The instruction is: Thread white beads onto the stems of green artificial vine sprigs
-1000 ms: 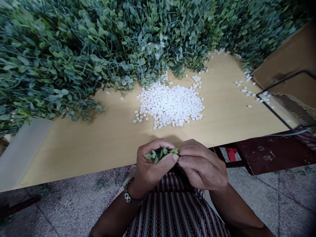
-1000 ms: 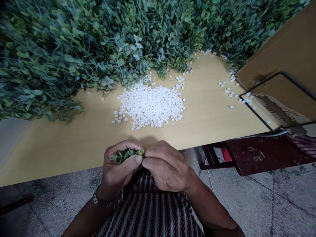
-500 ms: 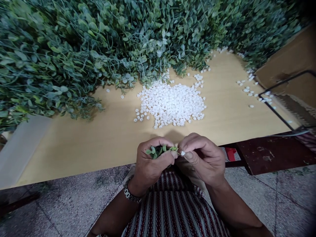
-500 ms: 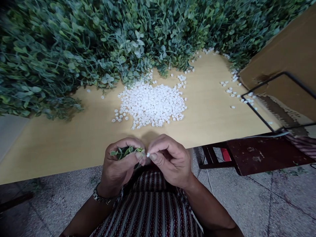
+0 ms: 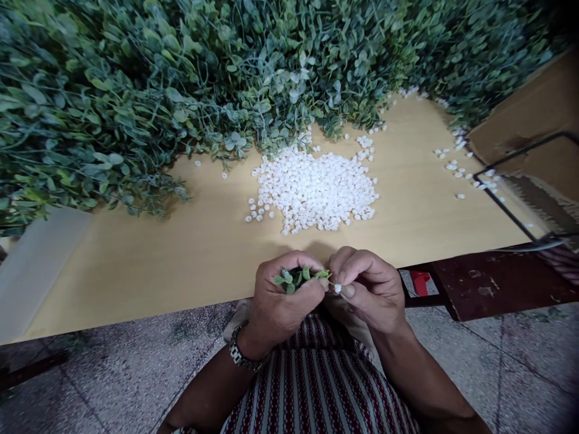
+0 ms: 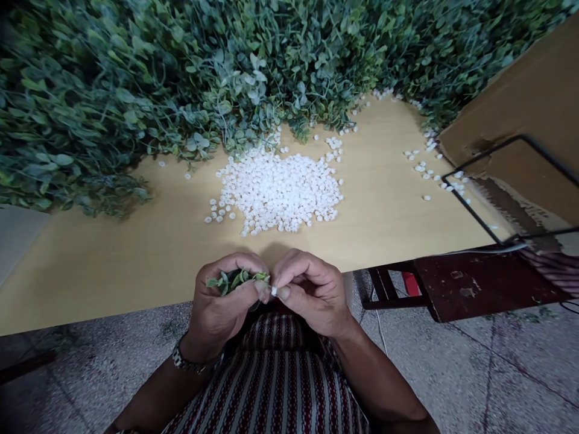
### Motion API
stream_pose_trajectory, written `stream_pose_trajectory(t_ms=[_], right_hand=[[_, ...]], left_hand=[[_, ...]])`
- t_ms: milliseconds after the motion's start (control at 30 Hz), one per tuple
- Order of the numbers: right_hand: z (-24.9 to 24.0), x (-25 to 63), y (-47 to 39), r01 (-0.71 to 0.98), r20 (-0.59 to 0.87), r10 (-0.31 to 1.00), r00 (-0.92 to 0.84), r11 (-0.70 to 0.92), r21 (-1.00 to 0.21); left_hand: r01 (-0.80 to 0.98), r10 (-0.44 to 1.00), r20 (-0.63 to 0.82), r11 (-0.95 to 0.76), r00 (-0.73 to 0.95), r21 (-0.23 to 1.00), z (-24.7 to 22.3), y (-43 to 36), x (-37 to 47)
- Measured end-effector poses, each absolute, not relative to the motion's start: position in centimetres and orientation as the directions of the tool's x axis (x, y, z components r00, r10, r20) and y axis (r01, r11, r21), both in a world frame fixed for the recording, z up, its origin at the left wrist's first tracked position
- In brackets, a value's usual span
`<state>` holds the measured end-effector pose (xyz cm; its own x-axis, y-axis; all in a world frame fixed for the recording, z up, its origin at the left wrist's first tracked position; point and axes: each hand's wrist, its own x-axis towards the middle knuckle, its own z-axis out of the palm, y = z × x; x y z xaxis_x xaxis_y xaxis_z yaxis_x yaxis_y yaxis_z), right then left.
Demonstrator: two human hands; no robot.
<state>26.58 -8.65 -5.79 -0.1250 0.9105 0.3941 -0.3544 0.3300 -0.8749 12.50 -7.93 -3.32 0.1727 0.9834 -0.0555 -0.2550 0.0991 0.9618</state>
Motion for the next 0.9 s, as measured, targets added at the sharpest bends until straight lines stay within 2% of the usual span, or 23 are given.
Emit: stream_pose_trajectory(t_ms=[200,400,900], right_hand=[[-6.37,26.65,-8.69,-0.351,0.375,0.917,-0.133,0.310,-0.883],[-6.47,26.71,-8.68,-0.380,0.384,0.912,-0.142,0.308,-0.872],[-6.08,26.54,-8.94,-0.262,0.419,0.903,-0.095,0.383,-0.886]], left_hand=[[-0.252,0.983,-0.070,0.111,0.168,0.961,-3.37,-7.95,12.61],[-0.251,0.983,-0.023,0.070,0.183,0.966,-3.48,-7.88,12.55],[-0.217,0.976,0.013,0.035,0.216,0.976,-3.31,-7.87,12.42]])
